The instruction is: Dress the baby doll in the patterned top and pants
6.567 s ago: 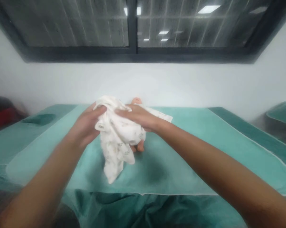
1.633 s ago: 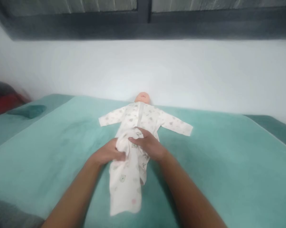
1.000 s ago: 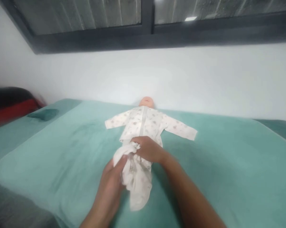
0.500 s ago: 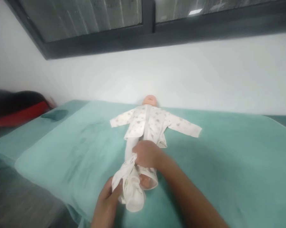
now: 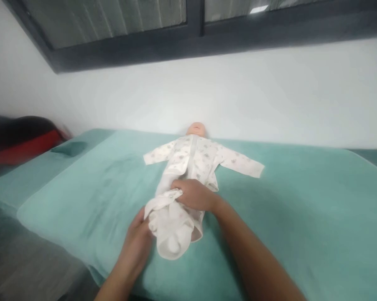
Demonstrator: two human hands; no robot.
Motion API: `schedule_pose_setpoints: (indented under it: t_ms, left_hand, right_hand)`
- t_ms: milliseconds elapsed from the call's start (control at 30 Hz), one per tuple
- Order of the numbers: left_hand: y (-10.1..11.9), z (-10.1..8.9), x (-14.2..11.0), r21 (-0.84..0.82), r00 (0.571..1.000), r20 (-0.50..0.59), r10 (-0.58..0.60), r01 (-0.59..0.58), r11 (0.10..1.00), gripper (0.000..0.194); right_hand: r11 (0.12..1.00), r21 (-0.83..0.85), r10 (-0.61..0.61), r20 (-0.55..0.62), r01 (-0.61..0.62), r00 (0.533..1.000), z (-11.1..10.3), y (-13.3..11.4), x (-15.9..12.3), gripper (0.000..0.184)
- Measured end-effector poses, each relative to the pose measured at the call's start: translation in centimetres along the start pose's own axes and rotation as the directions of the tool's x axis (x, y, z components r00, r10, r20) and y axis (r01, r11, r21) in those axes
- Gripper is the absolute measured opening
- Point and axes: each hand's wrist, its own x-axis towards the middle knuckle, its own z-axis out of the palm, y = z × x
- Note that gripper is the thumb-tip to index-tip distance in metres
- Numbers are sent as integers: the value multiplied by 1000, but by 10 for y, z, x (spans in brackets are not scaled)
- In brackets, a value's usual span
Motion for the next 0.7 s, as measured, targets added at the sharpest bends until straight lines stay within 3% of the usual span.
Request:
schedule_pose_setpoints:
  t_ms: [133,300,500,600,700]
  left_hand:
    - [9,-4,26,186,992,-3,124,-121,975,26]
    - [16,-5,58,197,971,75,225,-236,952,20]
    - [29,-7,84,274,905,232,355,-411,869,14]
    - [34,-7,90,303,895,258,363,-432,850,14]
    - [32,-5,89,294,923,230,308,-368,882,14]
  right_hand:
    - [996,86,30,-13,-29,999,-1,1,0,13]
    - [997,64,30,13,-31,999,-2,-1,0,25]
    - [983,177,25,95,-42,995,-3,-6,-1,34]
    - [983,177,36,118,-57,992,-3,-8,0,41]
    - [982,180,33,93,-49,995,0,-8,0,42]
